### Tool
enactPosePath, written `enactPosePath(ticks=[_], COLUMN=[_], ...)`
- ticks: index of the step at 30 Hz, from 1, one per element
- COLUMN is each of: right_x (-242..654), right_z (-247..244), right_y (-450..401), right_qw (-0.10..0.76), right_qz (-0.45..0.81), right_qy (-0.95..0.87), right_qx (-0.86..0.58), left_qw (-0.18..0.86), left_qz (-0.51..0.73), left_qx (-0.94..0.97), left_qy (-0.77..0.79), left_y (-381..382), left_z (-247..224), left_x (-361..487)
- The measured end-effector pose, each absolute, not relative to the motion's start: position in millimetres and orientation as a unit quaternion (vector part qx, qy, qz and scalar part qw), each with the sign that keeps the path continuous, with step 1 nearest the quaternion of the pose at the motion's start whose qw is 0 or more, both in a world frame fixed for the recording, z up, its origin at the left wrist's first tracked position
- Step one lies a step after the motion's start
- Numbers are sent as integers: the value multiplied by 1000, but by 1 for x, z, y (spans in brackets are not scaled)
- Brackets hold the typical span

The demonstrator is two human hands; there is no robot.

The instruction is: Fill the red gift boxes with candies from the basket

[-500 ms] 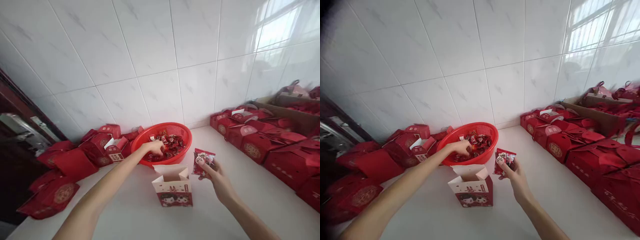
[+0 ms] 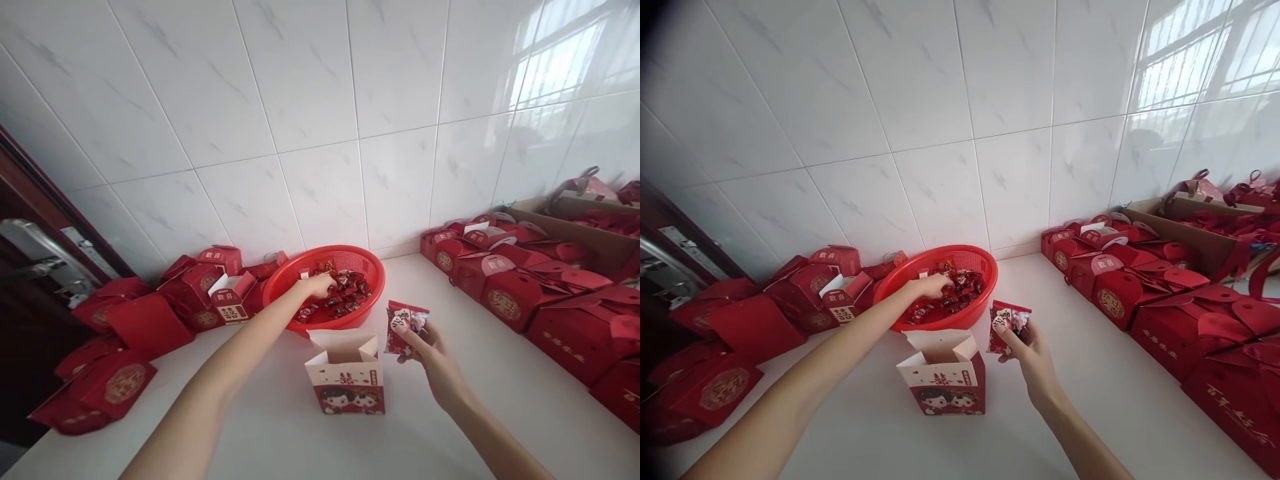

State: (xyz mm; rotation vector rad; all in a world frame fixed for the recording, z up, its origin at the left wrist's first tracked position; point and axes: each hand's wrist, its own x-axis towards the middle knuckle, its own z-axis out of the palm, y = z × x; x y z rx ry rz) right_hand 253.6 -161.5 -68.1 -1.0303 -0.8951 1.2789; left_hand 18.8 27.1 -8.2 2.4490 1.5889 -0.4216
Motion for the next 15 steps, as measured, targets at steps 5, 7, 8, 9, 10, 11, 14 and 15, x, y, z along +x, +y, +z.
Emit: enactPosePath(ticks=[5,7,8,9,10,11,14,15], right_x=[253,252,252,252,252,253,253,253], right_z=[-69,-70,-70,-70,-69,-69,-66,-65], right_y=[-162,-162,-162,-162,-162,-162,-162,-162], right_qw=[592,593,594,594,595,597,601,601], right_qz=[553,553,553,553,552,551,549,550], right_qy=[-386,-387,-387,-387,-386,-385,-384,-384], right_qx=[-441,-437,-437,-438,-438,-439,-436,-434], left_qw=[107,117,124,131,138,144,166,178], left_qz=[-175,-161,-148,-132,-111,-85,13,47], left_qx=[815,812,812,812,813,815,823,826], left_qy=[542,548,551,553,554,554,543,533], left_y=[25,24,23,22,21,21,16,13], left_z=[-15,-14,-13,-11,-9,-7,4,8], left_x=[18,13,11,9,8,9,16,20])
